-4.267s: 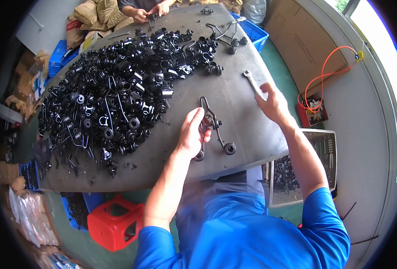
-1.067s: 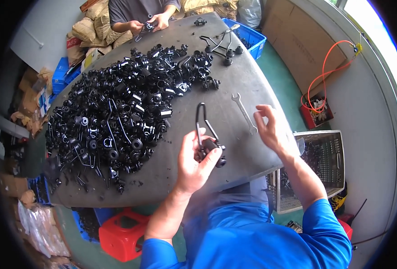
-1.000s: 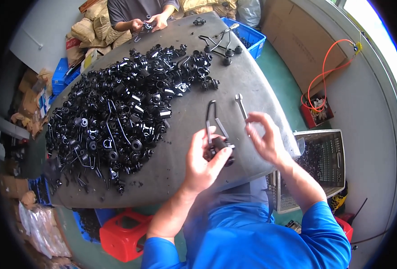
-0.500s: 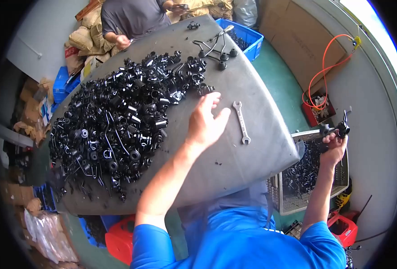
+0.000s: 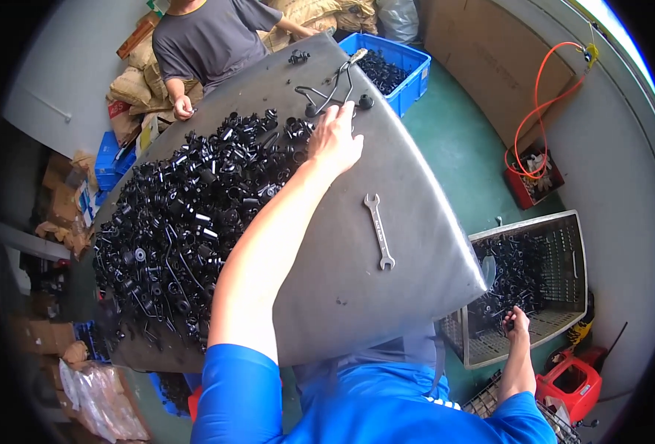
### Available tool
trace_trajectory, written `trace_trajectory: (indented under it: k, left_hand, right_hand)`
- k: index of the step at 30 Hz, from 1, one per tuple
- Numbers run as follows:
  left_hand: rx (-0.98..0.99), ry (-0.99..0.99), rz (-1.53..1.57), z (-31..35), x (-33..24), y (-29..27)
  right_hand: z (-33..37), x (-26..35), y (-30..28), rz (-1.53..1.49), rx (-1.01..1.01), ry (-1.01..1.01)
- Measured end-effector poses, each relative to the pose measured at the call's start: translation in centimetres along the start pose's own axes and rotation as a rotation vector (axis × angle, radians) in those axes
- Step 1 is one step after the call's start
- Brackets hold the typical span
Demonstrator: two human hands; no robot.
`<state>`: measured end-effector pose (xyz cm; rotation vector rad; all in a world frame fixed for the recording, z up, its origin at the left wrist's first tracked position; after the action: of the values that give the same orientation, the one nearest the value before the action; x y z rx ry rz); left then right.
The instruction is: Manually assembling black plastic and metal components on a workbench in a workshop.
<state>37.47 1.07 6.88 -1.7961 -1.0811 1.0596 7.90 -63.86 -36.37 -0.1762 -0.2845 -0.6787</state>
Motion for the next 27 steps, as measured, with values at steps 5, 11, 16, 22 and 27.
trace_trajectory:
  k: [5,11,16,22,27]
  left_hand:
    - [0.118,-0.212,-0.09,-3.5,3.0,5.6]
    - [0.092,-0.14,-0.141,-5.0,4.2,6.3]
    - [-0.445,-0.023,0.104,-5.3,3.9,-3.2]
    - [-0.837,-0.531,1.306,2.2,5.4,-4.5]
    - [-0.989,-0.694,1.697,12.7,-0.4,-0.5]
  right_hand:
    - [-1.5,2.2,-4.3,0.276,-0.351,-0.177]
    - [1.4,3.3,2.7,0.215,-0.021,-0.354]
    - [5.5,8.1,7.8,0.225,0.06,-0.526]
    - [12.1,12.2,14.4,0.271,0.155,-0.725]
    - [21.5,15.1,20.4,0.309,0.269,-0.994]
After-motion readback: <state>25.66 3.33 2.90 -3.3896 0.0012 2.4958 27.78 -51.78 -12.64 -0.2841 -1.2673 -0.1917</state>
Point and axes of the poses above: each hand's wrist, its own z-axis away from the middle knuckle, its own y-axis out of the palm, x = y × z, the point moved 10 cm from there along -z, towards the middle knuckle, and after that the axes turned 14 degrees about y, right-handed, at the moved point
